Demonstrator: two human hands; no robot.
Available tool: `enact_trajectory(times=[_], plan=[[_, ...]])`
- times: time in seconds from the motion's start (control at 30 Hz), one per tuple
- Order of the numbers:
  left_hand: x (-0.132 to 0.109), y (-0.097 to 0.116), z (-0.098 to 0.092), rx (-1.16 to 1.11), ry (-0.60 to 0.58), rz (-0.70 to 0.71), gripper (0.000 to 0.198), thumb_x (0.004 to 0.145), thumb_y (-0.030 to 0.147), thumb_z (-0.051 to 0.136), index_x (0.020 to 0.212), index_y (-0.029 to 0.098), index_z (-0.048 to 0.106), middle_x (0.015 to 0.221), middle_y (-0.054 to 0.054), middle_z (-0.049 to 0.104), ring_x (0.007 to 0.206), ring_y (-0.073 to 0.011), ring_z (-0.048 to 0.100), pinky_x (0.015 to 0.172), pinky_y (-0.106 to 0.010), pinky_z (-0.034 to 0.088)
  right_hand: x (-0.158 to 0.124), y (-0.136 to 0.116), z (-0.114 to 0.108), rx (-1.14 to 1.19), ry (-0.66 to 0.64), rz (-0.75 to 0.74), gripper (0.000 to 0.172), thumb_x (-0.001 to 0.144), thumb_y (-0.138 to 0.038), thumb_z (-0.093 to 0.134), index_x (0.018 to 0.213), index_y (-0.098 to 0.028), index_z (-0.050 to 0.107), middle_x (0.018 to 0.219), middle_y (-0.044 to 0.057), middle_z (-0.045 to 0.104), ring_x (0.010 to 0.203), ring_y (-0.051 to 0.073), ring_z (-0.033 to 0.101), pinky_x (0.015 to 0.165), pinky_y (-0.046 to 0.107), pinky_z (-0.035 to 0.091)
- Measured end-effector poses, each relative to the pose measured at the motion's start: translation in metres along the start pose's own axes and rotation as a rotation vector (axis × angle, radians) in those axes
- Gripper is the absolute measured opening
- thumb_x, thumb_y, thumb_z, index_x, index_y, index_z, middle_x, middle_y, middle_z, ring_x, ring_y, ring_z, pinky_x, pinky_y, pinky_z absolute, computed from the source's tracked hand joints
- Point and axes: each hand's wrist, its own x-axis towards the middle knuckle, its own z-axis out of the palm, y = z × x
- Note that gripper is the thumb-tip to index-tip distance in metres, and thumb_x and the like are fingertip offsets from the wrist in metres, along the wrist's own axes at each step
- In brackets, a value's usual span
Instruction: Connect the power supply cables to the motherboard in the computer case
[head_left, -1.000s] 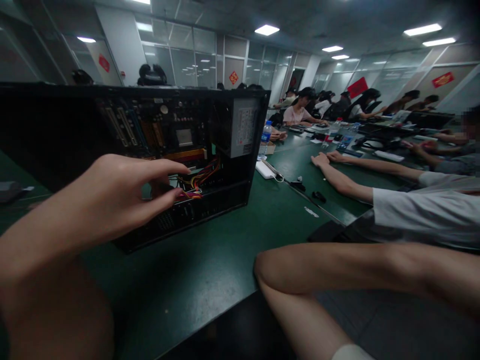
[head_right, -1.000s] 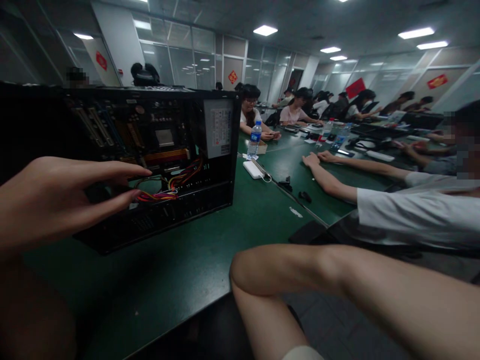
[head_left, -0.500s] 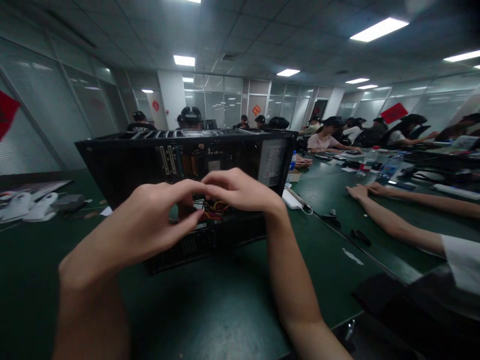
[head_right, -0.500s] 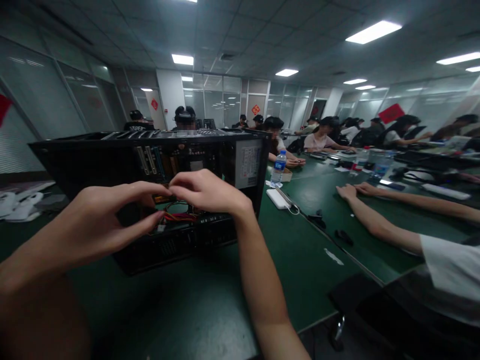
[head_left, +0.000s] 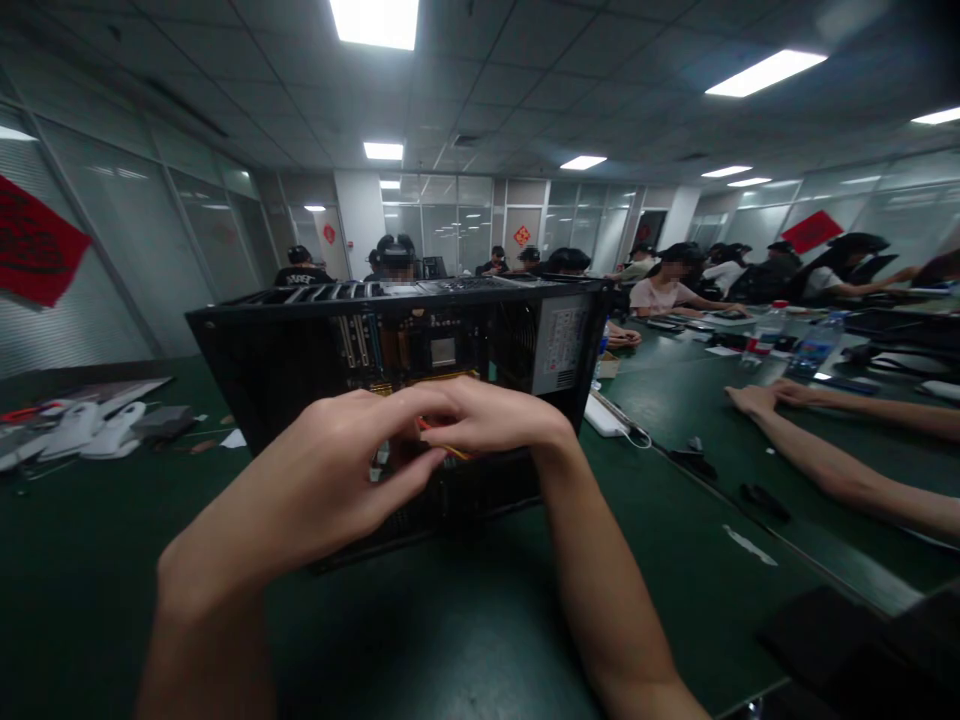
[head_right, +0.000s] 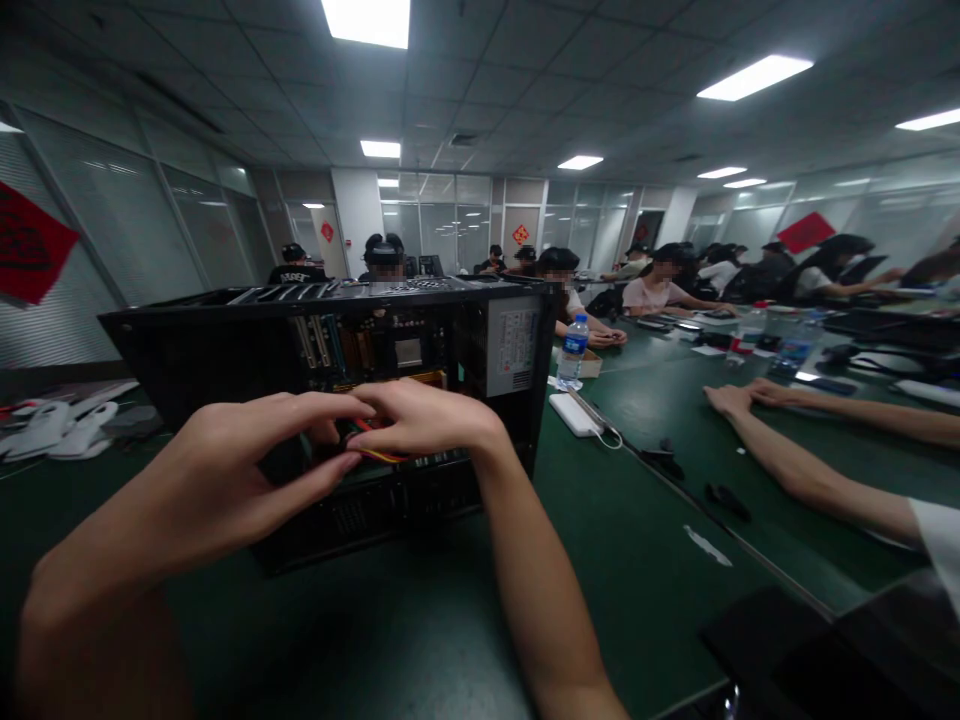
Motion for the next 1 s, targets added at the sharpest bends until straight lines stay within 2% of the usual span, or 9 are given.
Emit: enact_trajectory(times=[0.07,0.13,0.23,0.4,0.53,0.67,0.8,1.0], plan=[[0.0,0.0,-0.004,-0.004,0.045,-0.027,0.037,0.092,0.035,0.061,0.127,0.023,0.062,0.097,-0.004,0.075,0.081,-0.0168,0.07,0.074,-0.024,0.056,-0.011,-0.008,-0.009,0.129,0.186,0.014,0.044,0.092,-0.037,0.064,0.128,-0.014,0.059,0.076,-0.002,0.065,0.059,0.009,0.056,0.055,0.02,0.047],[-0.001,0.0,-0.006,-0.008,0.08,-0.056,0.043,0.092,0.038,0.063,0.132,0.023,0.059,0.093,-0.003,0.075,0.078,-0.0162,0.07,0.072,-0.024,0.056,-0.023,-0.017,-0.015,0.246,0.337,0.063,0.053,0.094,-0.044,0.06,0.138,-0.015,0.052,0.059,-0.007,0.055,0.044,0.008,0.047,0.043,0.019,0.04],[0.0,-0.003,-0.005,-0.023,0.117,-0.071,0.052,0.091,0.041,0.065,0.138,0.023,0.053,0.089,-0.002,0.074,0.074,-0.0146,0.069,0.069,-0.022,0.056,-0.038,-0.029,-0.018,0.348,0.449,0.088,0.053,0.095,-0.049,0.058,0.138,-0.017,0.053,0.049,-0.009,0.047,0.036,0.008,0.043,0.036,0.019,0.035],[0.006,-0.007,0.007,-0.076,0.158,-0.039,0.058,0.091,0.039,0.066,0.143,0.023,0.047,0.088,-0.001,0.073,0.073,-0.0136,0.069,0.064,-0.021,0.055,-0.05,-0.045,-0.015,0.334,0.36,0.078,0.043,0.095,-0.045,0.059,0.128,-0.018,0.062,0.063,-0.001,0.065,0.05,0.012,0.06,0.043,0.021,0.047],[0.007,-0.005,0.01,-0.1,0.196,-0.02,0.06,0.089,0.037,0.07,0.143,0.023,0.048,0.087,-0.001,0.072,0.074,-0.0139,0.069,0.063,-0.02,0.055,-0.048,-0.052,-0.011,0.185,0.436,0.035,0.038,0.096,-0.04,0.058,0.126,-0.019,0.065,0.085,0.004,0.074,0.074,0.018,0.069,0.063,0.026,0.057],[0.007,-0.003,0.01,-0.067,0.193,-0.007,0.059,0.088,0.038,0.07,0.141,0.022,0.05,0.086,-0.001,0.072,0.072,-0.0132,0.068,0.063,-0.02,0.055,-0.045,-0.054,-0.011,0.078,0.488,-0.029,0.033,0.094,-0.037,0.06,0.119,-0.018,0.071,0.104,0.007,0.074,0.099,0.023,0.069,0.084,0.033,0.058],[0.007,-0.003,0.013,-0.012,0.233,0.029,0.061,0.089,0.039,0.07,0.143,0.023,0.049,0.086,-0.001,0.071,0.071,-0.0126,0.066,0.064,-0.021,0.055,-0.044,-0.056,-0.01,0.07,0.514,-0.041,0.034,0.094,-0.036,0.059,0.12,-0.018,0.071,0.104,0.007,0.075,0.1,0.023,0.069,0.086,0.034,0.057],[0.008,-0.007,0.016,0.017,0.256,0.079,0.061,0.089,0.039,0.07,0.144,0.023,0.049,0.08,0.001,0.068,0.067,-0.0114,0.063,0.066,-0.021,0.054,-0.042,-0.061,-0.008,0.015,0.468,-0.028,0.032,0.097,-0.034,0.054,0.12,-0.019,0.071,0.099,0.005,0.075,0.1,0.023,0.068,0.088,0.034,0.056]])
